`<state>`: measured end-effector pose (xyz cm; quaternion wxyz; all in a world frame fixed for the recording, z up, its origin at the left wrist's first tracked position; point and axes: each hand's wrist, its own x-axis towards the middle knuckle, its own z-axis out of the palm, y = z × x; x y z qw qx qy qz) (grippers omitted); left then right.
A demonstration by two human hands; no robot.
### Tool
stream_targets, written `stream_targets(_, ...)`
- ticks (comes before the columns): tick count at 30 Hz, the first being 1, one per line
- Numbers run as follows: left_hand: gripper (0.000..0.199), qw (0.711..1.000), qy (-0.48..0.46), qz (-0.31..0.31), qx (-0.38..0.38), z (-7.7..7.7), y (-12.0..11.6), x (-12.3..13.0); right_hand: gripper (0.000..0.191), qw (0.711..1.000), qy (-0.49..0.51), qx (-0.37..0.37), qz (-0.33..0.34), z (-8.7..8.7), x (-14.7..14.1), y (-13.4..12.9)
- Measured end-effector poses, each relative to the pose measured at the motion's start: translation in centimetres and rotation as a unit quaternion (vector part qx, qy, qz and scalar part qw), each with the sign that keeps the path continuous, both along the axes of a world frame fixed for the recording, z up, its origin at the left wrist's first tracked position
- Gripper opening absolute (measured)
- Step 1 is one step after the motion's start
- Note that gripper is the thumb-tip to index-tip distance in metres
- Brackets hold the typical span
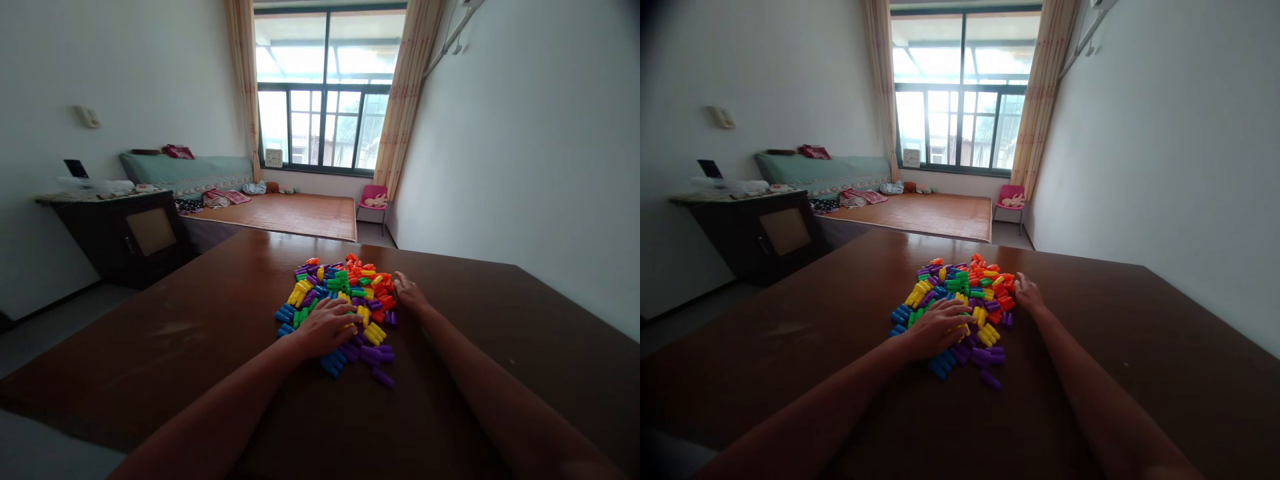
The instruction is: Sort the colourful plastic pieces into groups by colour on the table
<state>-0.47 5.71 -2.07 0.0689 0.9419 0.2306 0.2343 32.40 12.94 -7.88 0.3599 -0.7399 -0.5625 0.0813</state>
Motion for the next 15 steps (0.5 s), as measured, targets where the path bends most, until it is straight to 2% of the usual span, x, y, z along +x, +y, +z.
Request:
stream_targets(4, 0.031, 0.999, 0.034, 0.022, 0.008, -0.8, 0.8, -0.3, 0.038, 0.996, -0.026, -0.004, 0.082, -1.6, -0.1, 0.3)
stream_targets(8, 0.028, 0.999, 0.029, 0.031, 0.012, -0.6, 1.2, -0.4, 0.043, 0.986, 0.049, 0.004, 0.161, -1.9, 0.2, -0.3)
stream_targets(11, 0.028, 0.999, 0.003, 0.037, 0.022, 0.1, 1.6, -0.2, 0.052, 0.979, 0.107, -0.005, 0.176, -1.5, 0.9, -0.5)
stream_targets(15, 0.029, 0.997, -0.042, 0.060, 0.029, 1.1, 3.7, 0.2, 0.051, 0.977, 0.112, -0.019, 0.183, -1.1, 1.2, -0.3)
